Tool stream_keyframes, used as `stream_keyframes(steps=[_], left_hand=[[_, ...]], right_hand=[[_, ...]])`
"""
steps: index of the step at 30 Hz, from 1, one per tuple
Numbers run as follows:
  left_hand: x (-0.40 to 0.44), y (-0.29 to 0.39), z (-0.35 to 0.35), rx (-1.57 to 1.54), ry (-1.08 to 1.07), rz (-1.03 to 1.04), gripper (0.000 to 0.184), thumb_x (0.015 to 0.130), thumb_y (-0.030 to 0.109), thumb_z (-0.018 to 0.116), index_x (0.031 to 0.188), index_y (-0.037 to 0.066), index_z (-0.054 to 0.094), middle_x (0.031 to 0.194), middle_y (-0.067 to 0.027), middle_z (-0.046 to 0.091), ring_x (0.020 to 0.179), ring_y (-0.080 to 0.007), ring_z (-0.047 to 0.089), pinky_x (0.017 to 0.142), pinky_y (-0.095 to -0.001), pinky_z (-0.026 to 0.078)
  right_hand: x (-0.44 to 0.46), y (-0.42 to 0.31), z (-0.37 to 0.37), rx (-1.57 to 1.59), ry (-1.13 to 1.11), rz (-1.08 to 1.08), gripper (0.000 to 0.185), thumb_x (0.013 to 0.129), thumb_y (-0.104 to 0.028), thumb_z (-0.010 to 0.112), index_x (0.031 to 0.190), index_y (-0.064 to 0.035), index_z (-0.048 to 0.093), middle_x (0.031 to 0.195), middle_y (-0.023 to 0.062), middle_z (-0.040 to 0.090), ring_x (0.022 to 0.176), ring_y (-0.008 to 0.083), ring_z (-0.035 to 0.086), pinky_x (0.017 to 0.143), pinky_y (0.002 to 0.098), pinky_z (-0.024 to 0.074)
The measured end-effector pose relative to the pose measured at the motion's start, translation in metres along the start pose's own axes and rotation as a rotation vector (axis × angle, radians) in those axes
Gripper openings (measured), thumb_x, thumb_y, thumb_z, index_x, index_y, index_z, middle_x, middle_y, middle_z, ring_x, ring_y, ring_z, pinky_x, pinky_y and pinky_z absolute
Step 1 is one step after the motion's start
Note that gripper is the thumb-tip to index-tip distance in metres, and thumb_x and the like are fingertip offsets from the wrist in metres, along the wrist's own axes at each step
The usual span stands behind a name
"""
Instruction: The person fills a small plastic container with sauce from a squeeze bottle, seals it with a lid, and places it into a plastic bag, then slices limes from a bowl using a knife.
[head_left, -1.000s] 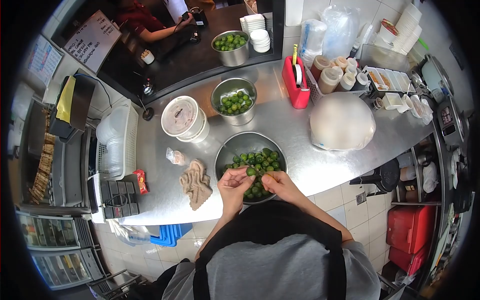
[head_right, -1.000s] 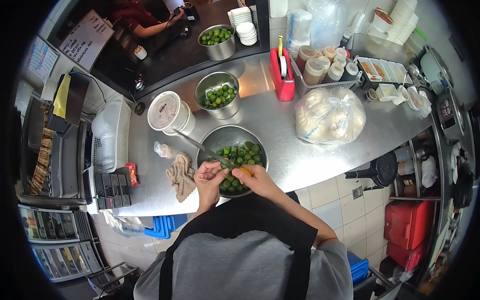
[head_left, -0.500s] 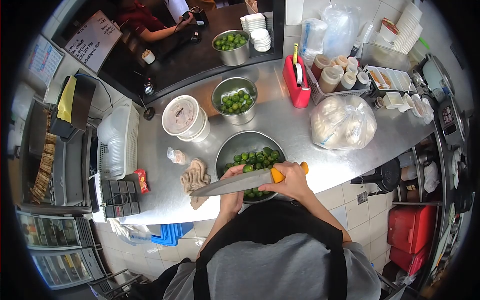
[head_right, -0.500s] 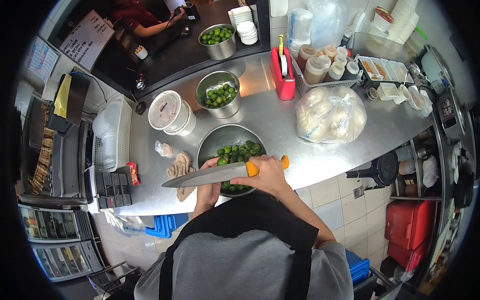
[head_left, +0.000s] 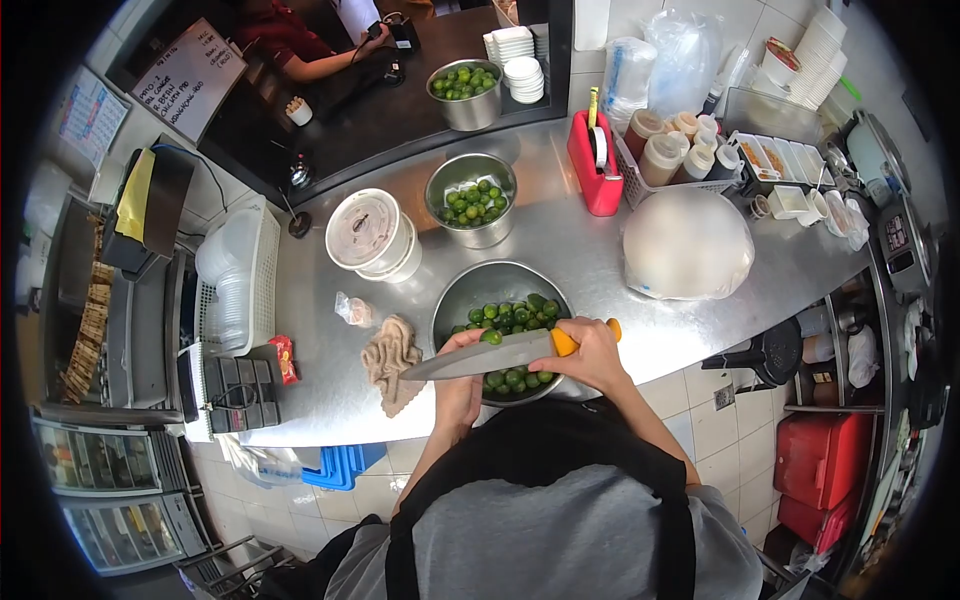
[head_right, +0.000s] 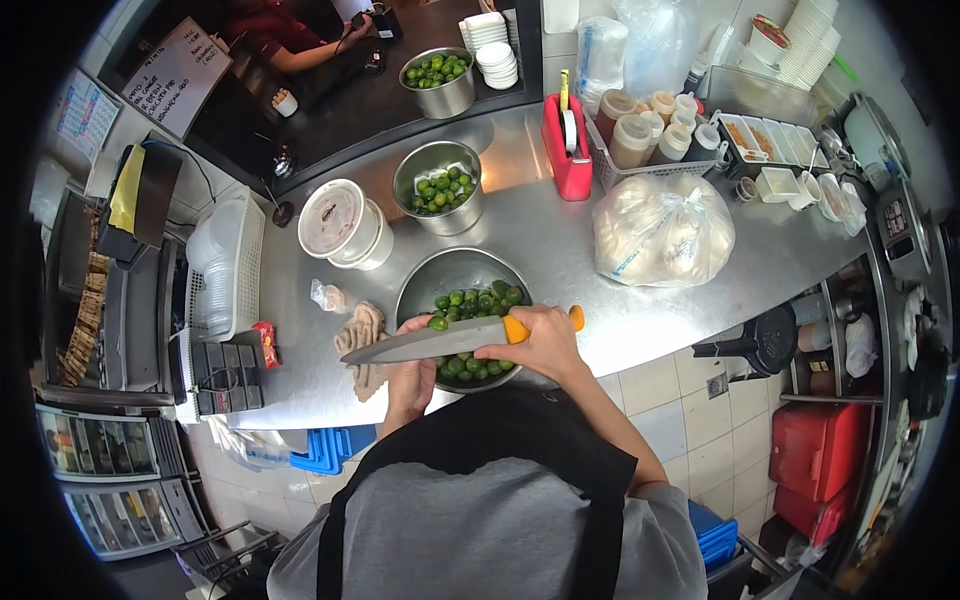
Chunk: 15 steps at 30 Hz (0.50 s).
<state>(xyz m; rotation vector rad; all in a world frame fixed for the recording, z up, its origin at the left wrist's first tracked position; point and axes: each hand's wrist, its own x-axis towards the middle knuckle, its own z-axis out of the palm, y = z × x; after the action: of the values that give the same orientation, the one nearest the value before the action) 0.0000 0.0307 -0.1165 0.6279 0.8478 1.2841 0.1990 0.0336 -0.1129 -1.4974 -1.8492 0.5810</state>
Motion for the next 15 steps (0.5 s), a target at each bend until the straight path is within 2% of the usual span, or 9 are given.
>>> stream_keyframes(steps=[7,10,15], left_hand=[[0.003,-0.007,-0.007,0.018,-0.096,-0.080,0.021,0.086,0.008,0.057,0.105,-0.001,0.055,0.101,-0.0088,0.059,0.093,-0.0145,0.058,0.085,-0.0270,0.047],[0.001,-0.001,-0.008,-0.040,-0.074,-0.111,0.024,0.086,0.010,0.057,0.107,-0.002,0.053,0.102,-0.0098,0.059,0.091,-0.0149,0.059,0.085,-0.0276,0.047],[0.000,0.000,-0.016,-0.124,-0.074,-0.195,0.030,0.087,0.014,0.058,0.111,-0.002,0.051,0.102,-0.0109,0.059,0.087,-0.0164,0.061,0.081,-0.0286,0.050]], right_hand=[[0.002,-0.010,0.004,0.015,0.035,-0.086,0.061,0.053,-0.059,0.077,0.055,-0.0040,0.051,0.054,0.0117,0.054,0.051,0.0280,0.055,0.052,0.0382,0.0413],[0.003,0.001,0.000,0.036,-0.011,0.003,0.061,0.053,-0.059,0.076,0.055,-0.0037,0.051,0.054,0.0122,0.054,0.051,0.0286,0.055,0.052,0.0375,0.0417],[0.000,0.009,0.002,0.014,0.007,0.007,0.061,0.054,-0.059,0.076,0.055,-0.0029,0.052,0.052,0.0125,0.053,0.050,0.0285,0.055,0.051,0.0365,0.0419]])
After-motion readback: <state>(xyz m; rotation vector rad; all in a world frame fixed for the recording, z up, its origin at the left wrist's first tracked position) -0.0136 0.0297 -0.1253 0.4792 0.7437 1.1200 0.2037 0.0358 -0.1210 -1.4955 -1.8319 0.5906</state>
